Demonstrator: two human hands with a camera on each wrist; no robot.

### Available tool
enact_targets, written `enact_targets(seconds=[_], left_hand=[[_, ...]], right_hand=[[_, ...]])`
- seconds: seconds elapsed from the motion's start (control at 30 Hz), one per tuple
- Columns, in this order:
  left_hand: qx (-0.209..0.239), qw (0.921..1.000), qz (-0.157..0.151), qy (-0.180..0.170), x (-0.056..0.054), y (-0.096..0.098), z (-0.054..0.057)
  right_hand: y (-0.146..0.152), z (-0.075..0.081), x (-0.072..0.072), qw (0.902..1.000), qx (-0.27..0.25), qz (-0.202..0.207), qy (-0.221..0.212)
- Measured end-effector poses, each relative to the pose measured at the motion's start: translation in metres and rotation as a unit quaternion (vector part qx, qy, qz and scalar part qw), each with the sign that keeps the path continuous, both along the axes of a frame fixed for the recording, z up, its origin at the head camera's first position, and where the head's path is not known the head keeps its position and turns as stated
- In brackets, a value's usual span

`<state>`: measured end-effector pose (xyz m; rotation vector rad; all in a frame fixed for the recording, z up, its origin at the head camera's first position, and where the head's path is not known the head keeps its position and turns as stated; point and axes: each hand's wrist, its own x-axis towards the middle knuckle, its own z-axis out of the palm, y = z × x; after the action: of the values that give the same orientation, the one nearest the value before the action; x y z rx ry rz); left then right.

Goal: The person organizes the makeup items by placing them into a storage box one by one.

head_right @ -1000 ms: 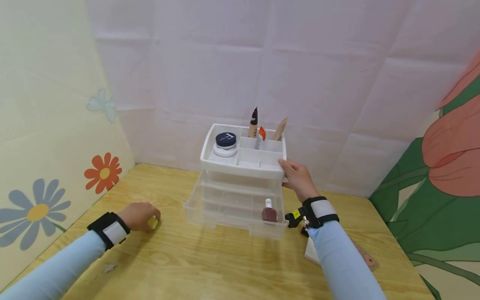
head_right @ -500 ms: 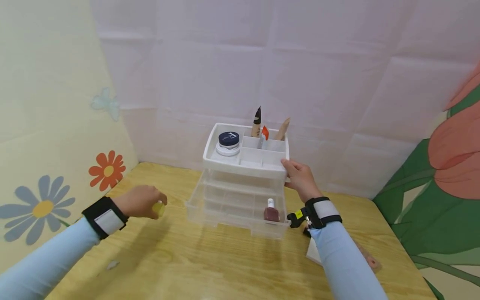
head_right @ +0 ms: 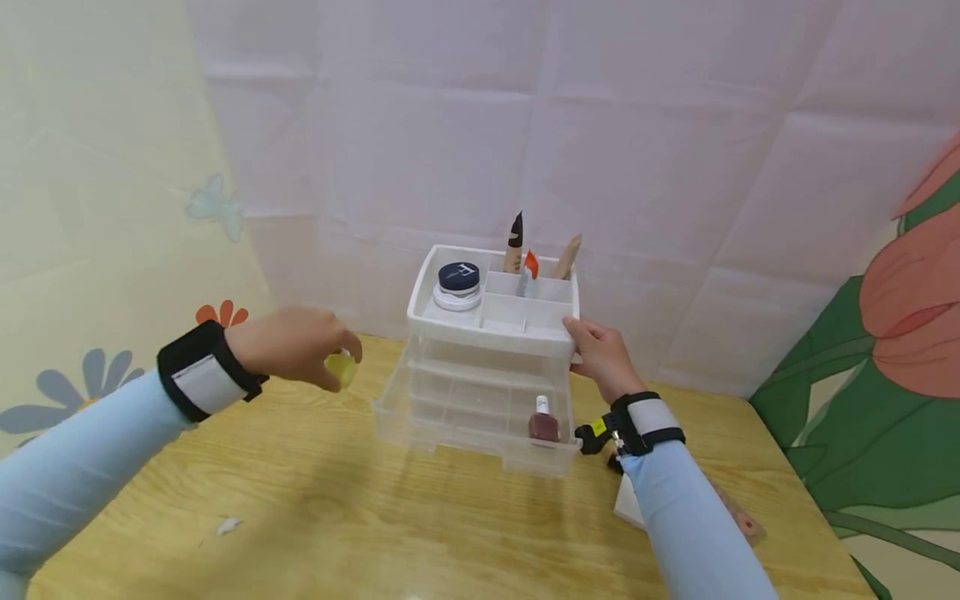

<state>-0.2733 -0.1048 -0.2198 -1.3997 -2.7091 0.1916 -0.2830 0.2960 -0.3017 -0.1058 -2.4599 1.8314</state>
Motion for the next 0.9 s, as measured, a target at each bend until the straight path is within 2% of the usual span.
enact_targets(seconds=[0.1,0.27,0.4,0.5,0.63,0.9], left_hand=[[-0.018,0.9998,-0.006,0.009,0.004,0.013,0.017],[-0.006,0.9995,-0.03,0.008,0.009,0.034,0.041],[-0.012,0.9987,-0.043,-0.024,0.009,0.053,0.049],[-0.03,0.9971,-0.041,-0.056,0.005,0.068,0.045],[-0.051,0.9951,-0.037,-0.076,-0.001,0.086,0.033],[-0.08,0.992,-0.038,-0.09,-0.012,0.104,0.002]], right_hand=[[-0.001,0.001,-0.001,1.0,-0.001,0.003,0.003],[-0.002,0.002,-0.001,0.9999,-0.005,0.008,0.005],[-0.003,0.002,-0.001,1.0,-0.004,0.006,0.001],[-0.003,0.002,0.0,1.0,-0.003,0.004,-0.003],[-0.003,0.0,0.0,0.9999,-0.009,0.003,-0.008],[-0.002,-0.005,0.001,1.0,0.001,0.007,-0.002]])
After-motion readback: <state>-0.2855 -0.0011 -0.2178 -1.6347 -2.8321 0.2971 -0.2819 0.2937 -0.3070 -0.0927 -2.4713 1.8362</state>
